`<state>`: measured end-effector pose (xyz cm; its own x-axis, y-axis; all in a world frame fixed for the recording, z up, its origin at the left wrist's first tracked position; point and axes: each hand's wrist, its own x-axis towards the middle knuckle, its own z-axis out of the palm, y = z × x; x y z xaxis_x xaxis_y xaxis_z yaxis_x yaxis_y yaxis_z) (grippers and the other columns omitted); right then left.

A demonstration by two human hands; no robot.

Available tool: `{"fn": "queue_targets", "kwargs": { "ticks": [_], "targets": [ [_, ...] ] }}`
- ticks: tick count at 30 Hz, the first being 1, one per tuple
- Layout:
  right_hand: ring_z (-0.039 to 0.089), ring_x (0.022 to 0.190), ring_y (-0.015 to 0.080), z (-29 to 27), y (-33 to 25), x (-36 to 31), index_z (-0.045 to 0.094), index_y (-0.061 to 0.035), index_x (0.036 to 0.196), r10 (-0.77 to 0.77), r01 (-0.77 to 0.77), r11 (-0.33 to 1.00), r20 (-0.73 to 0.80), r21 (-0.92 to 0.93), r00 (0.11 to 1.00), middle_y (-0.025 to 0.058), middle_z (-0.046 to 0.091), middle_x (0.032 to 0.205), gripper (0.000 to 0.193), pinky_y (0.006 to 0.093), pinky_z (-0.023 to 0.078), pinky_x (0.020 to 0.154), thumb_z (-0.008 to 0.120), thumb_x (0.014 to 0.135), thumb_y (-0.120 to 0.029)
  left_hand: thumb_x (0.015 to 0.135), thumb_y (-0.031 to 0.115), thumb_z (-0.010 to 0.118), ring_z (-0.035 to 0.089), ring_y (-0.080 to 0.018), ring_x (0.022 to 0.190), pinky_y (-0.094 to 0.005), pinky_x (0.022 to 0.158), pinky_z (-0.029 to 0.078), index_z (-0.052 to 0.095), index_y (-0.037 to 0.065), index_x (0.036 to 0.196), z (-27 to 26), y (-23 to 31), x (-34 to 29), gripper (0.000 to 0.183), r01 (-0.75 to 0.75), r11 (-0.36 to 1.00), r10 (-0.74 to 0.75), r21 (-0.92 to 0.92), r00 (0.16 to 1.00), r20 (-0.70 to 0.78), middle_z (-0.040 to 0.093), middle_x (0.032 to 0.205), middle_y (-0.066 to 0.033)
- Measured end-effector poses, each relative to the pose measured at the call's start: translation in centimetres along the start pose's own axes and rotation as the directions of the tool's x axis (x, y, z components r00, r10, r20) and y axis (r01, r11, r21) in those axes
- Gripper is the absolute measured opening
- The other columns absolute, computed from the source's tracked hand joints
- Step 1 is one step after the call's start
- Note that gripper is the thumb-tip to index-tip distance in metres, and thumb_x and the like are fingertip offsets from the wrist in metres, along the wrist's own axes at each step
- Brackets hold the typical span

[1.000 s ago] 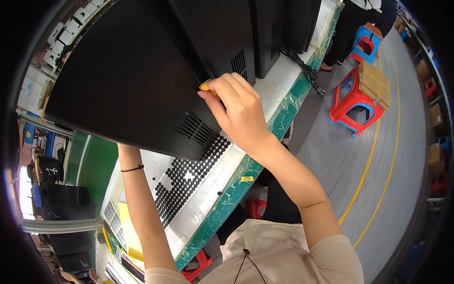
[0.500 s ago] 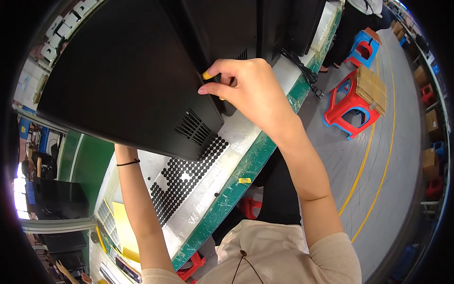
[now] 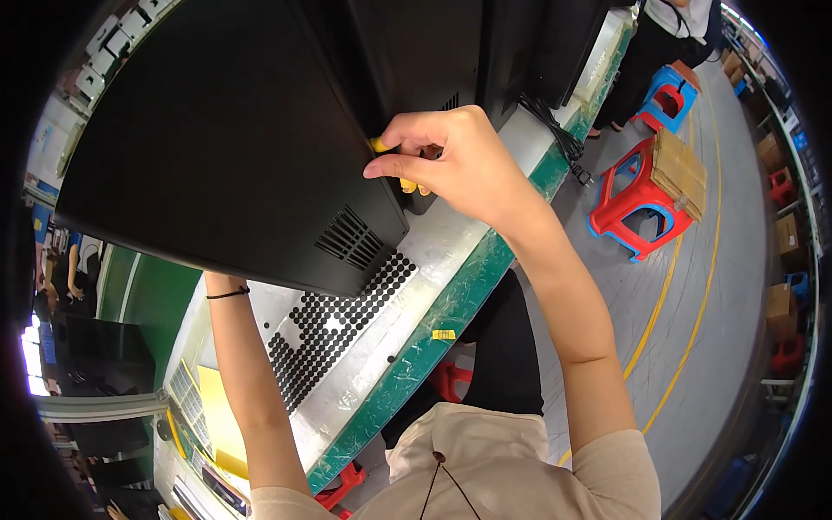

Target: Assembling electronic chassis by installing internal components and applying identification labels on a factory production line.

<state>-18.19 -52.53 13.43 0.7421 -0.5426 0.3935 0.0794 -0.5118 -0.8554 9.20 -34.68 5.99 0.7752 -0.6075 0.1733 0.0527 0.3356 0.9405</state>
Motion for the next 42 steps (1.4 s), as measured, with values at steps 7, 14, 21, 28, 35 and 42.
{"fn": "queue_targets", "kwargs": {
  "ticks": [7,14,21,28,35,42],
  "targets": [
    [0.063,0.070,0.0121,1.8,0.7,-2.6,0.062,0.0030,0.106,0.152,-0.135,0.962,-0.055,0.236,0.987,0.0081,0.066,0.078,0.024,0.0240,0.049,0.064,0.065,0.087,-0.011,0.099,0.028,0.044,0.058,-0.0204,0.095,-0.0331,0.080,0.052,0.053,0.000,0.117,0.3,0.8,1.7,0.035,-0.267,0.961,0.271,0.065,0.961,-0.061,0.059,0.109,-0.0103],
    [0.053,0.119,0.0321,2.8,-0.7,-9.4,0.034,0.0021,0.138,0.331,-0.164,0.401,0.025,0.901,0.943,0.0252,0.052,0.127,0.044,0.0400,0.040,0.105,0.032,0.100,-0.020,0.085,-0.005,0.042,0.055,-0.0241,0.098,-0.0354,0.089,0.045,0.049,0.001,0.112,7.8,5.9,-11.5,0.029,-0.757,0.293,0.913,0.583,0.402,0.063,0.053,0.108,-0.0151],
    [0.043,0.129,0.0300,5.4,-3.4,-12.3,0.025,0.0005,0.143,0.371,-0.269,0.077,0.223,0.960,0.901,0.0231,0.038,0.142,0.050,0.0397,0.033,0.110,0.032,0.099,-0.022,0.062,0.010,0.081,0.056,-0.0244,0.085,-0.0340,0.075,0.039,0.066,0.011,0.089,11.7,4.1,-17.7,0.030,-0.759,0.236,0.581,0.607,0.610,0.538,0.059,0.094,-0.0043],
    [0.027,0.139,0.0298,7.0,-4.1,-13.7,0.002,-0.0042,0.149,0.291,-0.211,0.382,0.099,0.900,0.951,0.0236,0.020,0.151,0.060,0.0405,0.019,0.114,0.030,0.100,-0.024,0.065,0.003,0.079,0.051,-0.0240,0.079,-0.0333,0.069,0.040,0.065,0.004,0.082,12.0,2.9,-17.2,0.022,-0.692,0.330,0.505,0.642,0.704,0.500,0.057,0.088,-0.0084],
    [0.026,0.139,0.0297,8.1,-2.8,-14.0,0.001,-0.0075,0.150,0.257,-0.179,0.514,0.049,0.839,0.965,0.0220,0.020,0.152,0.058,0.0421,0.019,0.113,0.032,0.101,-0.019,0.066,0.005,0.077,0.051,-0.0239,0.079,-0.0342,0.066,0.038,0.064,0.005,0.081,11.6,2.1,-16.6,0.019,-0.648,0.452,0.458,0.612,0.758,0.464,0.058,0.088,-0.0069],
    [0.047,0.125,0.0246,7.7,-2.6,-13.4,0.009,-0.0071,0.148,0.379,-0.206,0.432,0.031,0.878,0.925,0.0208,0.040,0.142,0.060,0.0361,0.039,0.103,0.041,0.098,-0.008,0.063,0.003,0.078,0.051,-0.0224,0.079,-0.0311,0.068,0.040,0.065,0.004,0.083,11.7,2.0,-16.9,0.024,-0.716,0.423,0.516,0.555,0.694,0.502,0.056,0.086,-0.0080]
  ]
}}
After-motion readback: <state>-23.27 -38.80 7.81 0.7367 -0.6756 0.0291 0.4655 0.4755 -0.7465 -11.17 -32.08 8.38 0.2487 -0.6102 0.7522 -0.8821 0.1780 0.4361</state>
